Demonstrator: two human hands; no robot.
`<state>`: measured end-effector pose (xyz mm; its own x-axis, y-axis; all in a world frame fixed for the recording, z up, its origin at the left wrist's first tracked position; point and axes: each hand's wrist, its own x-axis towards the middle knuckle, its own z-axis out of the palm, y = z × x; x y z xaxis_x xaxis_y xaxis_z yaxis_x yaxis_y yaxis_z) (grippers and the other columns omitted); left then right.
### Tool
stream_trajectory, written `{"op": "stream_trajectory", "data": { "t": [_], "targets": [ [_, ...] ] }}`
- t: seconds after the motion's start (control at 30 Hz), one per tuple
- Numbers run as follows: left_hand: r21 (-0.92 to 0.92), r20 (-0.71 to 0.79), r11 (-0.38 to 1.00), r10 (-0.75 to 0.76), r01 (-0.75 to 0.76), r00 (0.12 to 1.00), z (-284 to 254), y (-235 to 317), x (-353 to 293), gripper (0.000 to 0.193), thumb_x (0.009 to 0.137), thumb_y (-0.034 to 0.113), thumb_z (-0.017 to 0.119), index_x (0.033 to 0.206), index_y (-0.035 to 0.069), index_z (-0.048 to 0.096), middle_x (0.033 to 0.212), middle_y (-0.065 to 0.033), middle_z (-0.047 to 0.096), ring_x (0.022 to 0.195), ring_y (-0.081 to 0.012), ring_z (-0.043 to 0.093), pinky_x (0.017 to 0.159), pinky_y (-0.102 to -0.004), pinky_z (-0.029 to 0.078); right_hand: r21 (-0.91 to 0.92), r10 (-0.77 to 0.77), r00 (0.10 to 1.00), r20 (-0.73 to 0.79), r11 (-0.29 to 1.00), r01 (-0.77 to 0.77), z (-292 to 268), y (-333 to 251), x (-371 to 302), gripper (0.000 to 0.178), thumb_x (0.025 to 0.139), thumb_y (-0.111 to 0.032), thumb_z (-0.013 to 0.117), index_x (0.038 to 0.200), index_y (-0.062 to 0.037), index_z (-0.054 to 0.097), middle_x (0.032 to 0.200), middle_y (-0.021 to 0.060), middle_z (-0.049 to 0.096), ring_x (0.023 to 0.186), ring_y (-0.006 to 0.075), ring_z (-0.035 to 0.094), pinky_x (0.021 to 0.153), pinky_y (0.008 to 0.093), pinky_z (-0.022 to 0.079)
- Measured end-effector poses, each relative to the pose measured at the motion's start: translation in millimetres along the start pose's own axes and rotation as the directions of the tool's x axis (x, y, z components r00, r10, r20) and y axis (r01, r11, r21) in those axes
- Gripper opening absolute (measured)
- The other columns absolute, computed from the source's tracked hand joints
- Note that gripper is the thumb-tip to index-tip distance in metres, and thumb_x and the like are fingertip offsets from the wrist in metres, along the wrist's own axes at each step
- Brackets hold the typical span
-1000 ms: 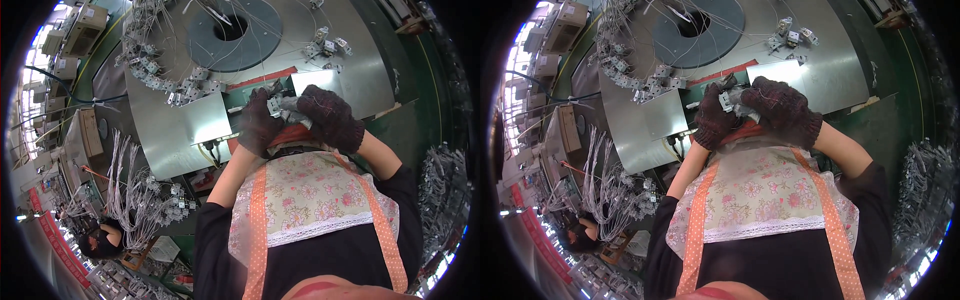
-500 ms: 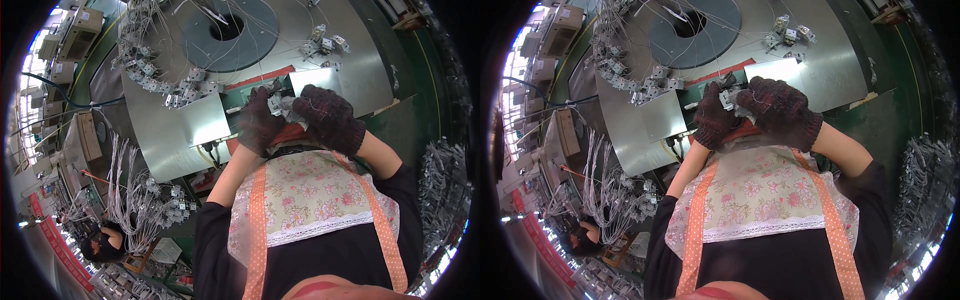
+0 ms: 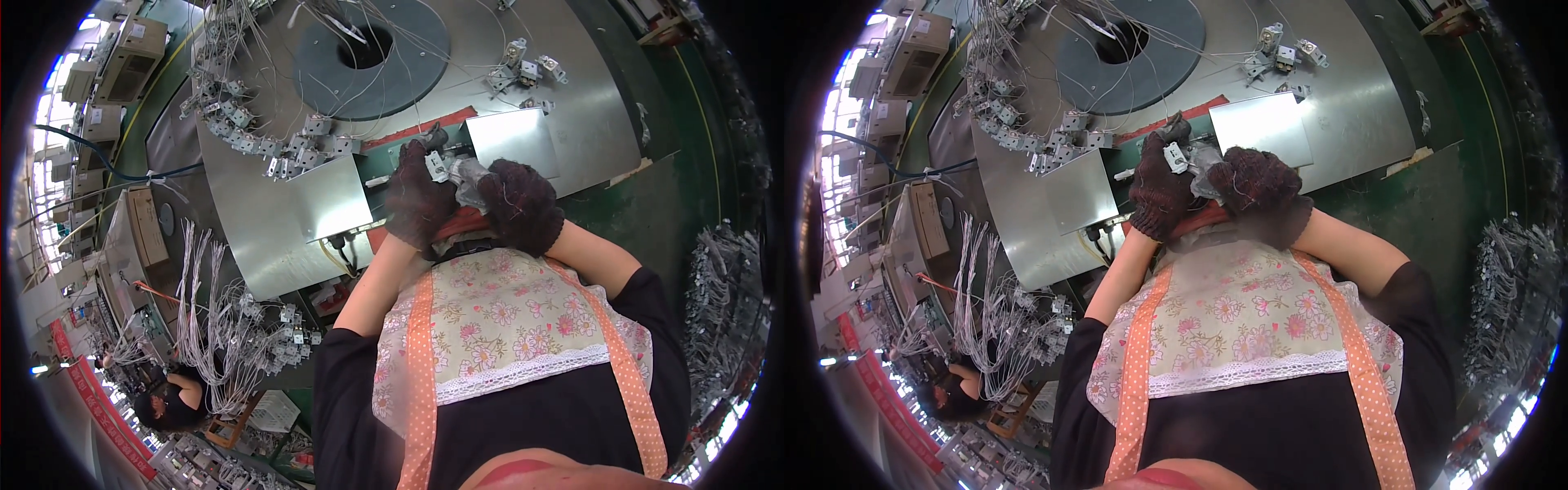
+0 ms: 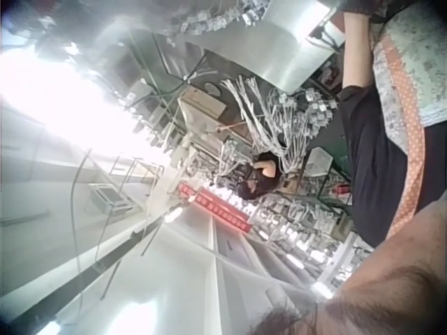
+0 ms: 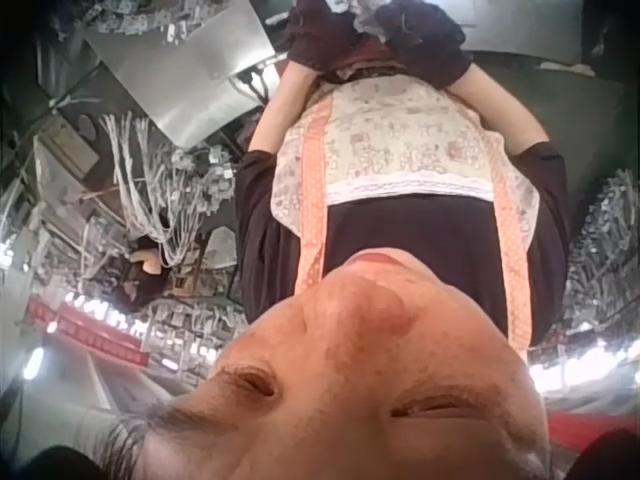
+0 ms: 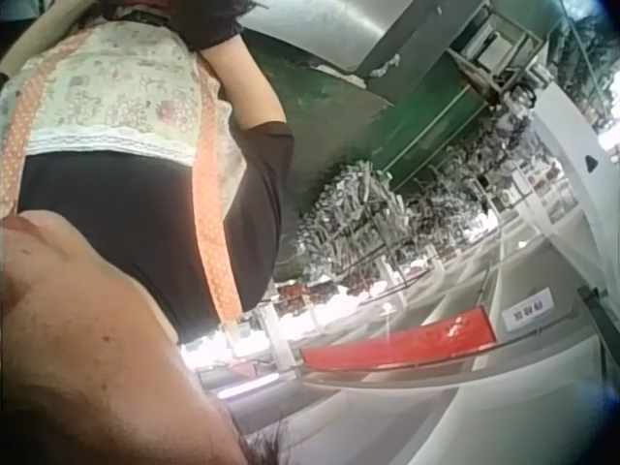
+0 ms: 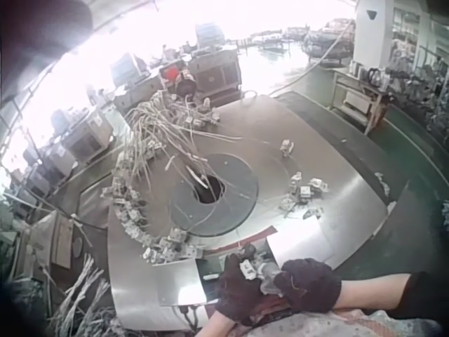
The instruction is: Assembling electronic components by attaching wires and using an assembly machine on a production line.
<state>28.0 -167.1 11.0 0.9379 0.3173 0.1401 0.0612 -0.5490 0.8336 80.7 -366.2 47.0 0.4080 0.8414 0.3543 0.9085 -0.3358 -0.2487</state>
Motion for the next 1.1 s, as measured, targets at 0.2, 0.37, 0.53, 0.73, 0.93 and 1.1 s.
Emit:
{"op": "stream_trajectory", "data": {
  "t": [0.2,0.37,0.53,0.73,0.93,1.1],
  "targets": [
    [-0.051,-0.044,0.996,0.076,-0.078,0.996,6,-5,-1,0.051,0.082,0.021,0.079,0.126,0.004,0.059,0.117,-0.0191,0.067,0.106,-0.0377,0.069,0.090,-0.0450,0.055,0.053,0.059,0.992,-0.115,0.997,-0.053,9,4,-4,0.060,0.078,-0.020,0.076,0.130,0.0000,0.055,0.109,0.0246,0.065,0.089,0.0419,0.066,0.077,0.0520,0.054],
    [-0.054,0.006,0.994,-0.095,0.095,0.995,4,-1,-2,0.052,0.085,0.026,0.081,0.126,0.003,0.059,0.115,-0.0185,0.069,0.104,-0.0347,0.070,0.090,-0.0426,0.056,0.255,0.167,0.975,-0.148,0.959,-0.126,-22,32,8,0.034,0.098,-0.012,0.064,0.129,0.0018,0.060,0.115,0.0184,0.070,0.095,0.0349,0.071,0.081,0.0430,0.056],
    [-0.275,-0.007,0.956,-0.110,0.104,0.994,9,-3,2,0.050,0.088,0.027,0.082,0.125,0.002,0.059,0.108,-0.0172,0.071,0.095,-0.0274,0.072,0.084,-0.0385,0.057,-0.163,0.378,0.729,-0.571,0.818,-0.552,10,165,-54,0.032,0.097,-0.012,0.063,0.129,-0.0121,0.064,0.119,0.0164,0.070,0.103,0.0353,0.069,0.087,0.0428,0.056],
    [-0.320,-0.061,0.939,0.115,-0.129,0.991,6,-2,0,0.054,0.085,0.018,0.085,0.126,0.000,0.054,0.112,-0.0114,0.068,0.095,-0.0204,0.068,0.085,-0.0354,0.055,-0.386,0.538,0.795,-0.279,0.696,-0.606,23,201,-104,0.034,0.083,-0.010,0.057,0.114,-0.0046,0.068,0.114,0.0192,0.067,0.111,0.0386,0.063,0.098,0.0451,0.050],
    [-0.451,0.064,0.893,0.049,-0.015,0.997,-7,-2,-7,0.085,0.088,0.015,0.082,0.157,0.006,0.033,0.121,-0.0136,0.064,0.105,-0.0202,0.068,0.091,-0.0369,0.056,0.240,0.370,0.903,-0.219,0.917,-0.318,-53,82,17,0.040,0.079,0.005,0.072,0.118,-0.0044,0.068,0.117,0.0182,0.068,0.112,0.0360,0.066,0.097,0.0401,0.054],
    [-0.461,0.298,0.878,0.020,0.126,0.954,-41,60,5,0.091,0.094,0.020,0.076,0.160,0.007,0.014,0.126,-0.0130,0.058,0.101,-0.0162,0.065,0.089,-0.0366,0.057,0.472,0.014,1.000,0.023,0.882,-0.023,-19,20,52,0.065,0.082,-0.016,0.080,0.141,-0.0054,0.055,0.129,0.0197,0.063,0.114,0.0342,0.066,0.095,0.0412,0.055]
  ]
}}
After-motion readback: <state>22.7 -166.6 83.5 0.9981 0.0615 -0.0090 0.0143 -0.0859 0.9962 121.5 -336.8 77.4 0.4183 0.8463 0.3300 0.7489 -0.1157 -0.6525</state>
